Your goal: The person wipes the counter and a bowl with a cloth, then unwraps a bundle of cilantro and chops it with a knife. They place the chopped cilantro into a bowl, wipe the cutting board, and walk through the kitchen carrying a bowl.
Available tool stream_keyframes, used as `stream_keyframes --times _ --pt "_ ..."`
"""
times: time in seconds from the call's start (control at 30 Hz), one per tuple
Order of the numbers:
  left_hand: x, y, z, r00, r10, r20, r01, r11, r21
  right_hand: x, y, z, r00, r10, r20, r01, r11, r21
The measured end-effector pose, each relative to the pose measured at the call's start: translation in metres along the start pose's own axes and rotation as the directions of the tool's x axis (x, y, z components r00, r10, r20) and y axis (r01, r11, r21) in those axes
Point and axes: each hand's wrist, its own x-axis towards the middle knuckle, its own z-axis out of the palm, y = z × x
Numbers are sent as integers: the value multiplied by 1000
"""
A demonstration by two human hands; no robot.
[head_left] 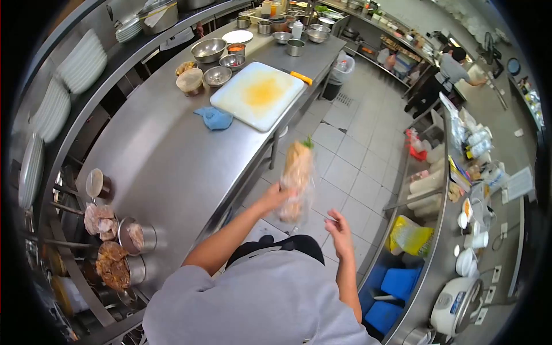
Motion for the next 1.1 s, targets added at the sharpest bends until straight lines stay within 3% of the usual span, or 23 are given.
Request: stream_keyframes --times 0.07,0.13,0.17,0.2,0.3,0.33,0.4,0.47,0.53,0.57,0.6,0.63,0.67,0.73,0.8,0.87,0.93,1.0,1.03,1.07,1.1 --pt "42 42 -16 992 77 -101 -83 995 -50 24 10 -41 979 183 -93 -173 979 104" --pt "88 84 -39 941 245 -235 -194 956 220 48 40 -94 922 363 -131 -339 924 175" --pt "116 94 -71 888 283 -363 -87 877 472 66 71 -117 888 444 -122 -415 887 205" --pt "134 118 -88 853 266 -450 32 833 553 82 99 -135 847 518 -116 -485 844 228" --pt "204 159 -136 720 259 -644 299 721 625 125 149 -186 693 703 -160 -684 711 162" --pt "220 154 -146 692 261 -673 363 681 636 136 159 -208 690 709 -144 -715 699 10" --pt "251 152 -174 621 283 -731 487 592 643 181 158 -240 688 717 -110 -720 658 -220" --pt "265 131 -200 575 266 -774 614 485 623 232 130 -263 680 728 -93 -717 632 -296" --pt "270 100 -263 481 177 -859 565 687 458 298 117 -278 669 738 -86 -731 633 -254" --pt "242 97 -252 406 571 -713 258 677 689 333 111 -292 654 751 -91 -748 626 -218" --pt "216 106 -251 345 448 -825 283 788 546 374 108 -302 717 688 -112 -690 675 -263" --pt "207 90 -252 230 558 -797 366 709 602 414 83 -295 795 587 -152 -597 714 -366" --pt "196 71 -254 120 662 -740 456 625 634 456 67 -290 834 533 -144 -547 760 -351" --pt "181 40 -245 214 634 -743 547 553 629 536 19 -256 937 343 -58 -342 875 -343" --pt "173 19 -245 306 601 -738 622 461 633 612 -32 -208 969 243 42 -207 893 -401" --pt "165 3 -269 190 521 -832 544 650 531 682 -59 -161 981 88 171 -19 927 -374" --pt "152 -6 -279 -56 420 -906 529 782 329 722 -98 -106 970 62 236 5 963 -271" --pt "136 -9 -305 -421 302 -855 141 953 268 758 -115 -64 946 5 323 71 972 -223" --pt "138 18 -297 -414 207 -887 -192 932 307 771 -120 -49 932 -17 362 97 974 -203" --pt "136 57 -272 -376 103 -921 -505 810 297 783 -122 -41 908 -67 413 191 945 -265" --pt "136 83 -260 -321 137 -937 -561 770 305 798 -123 -35 874 -107 475 288 901 -326"
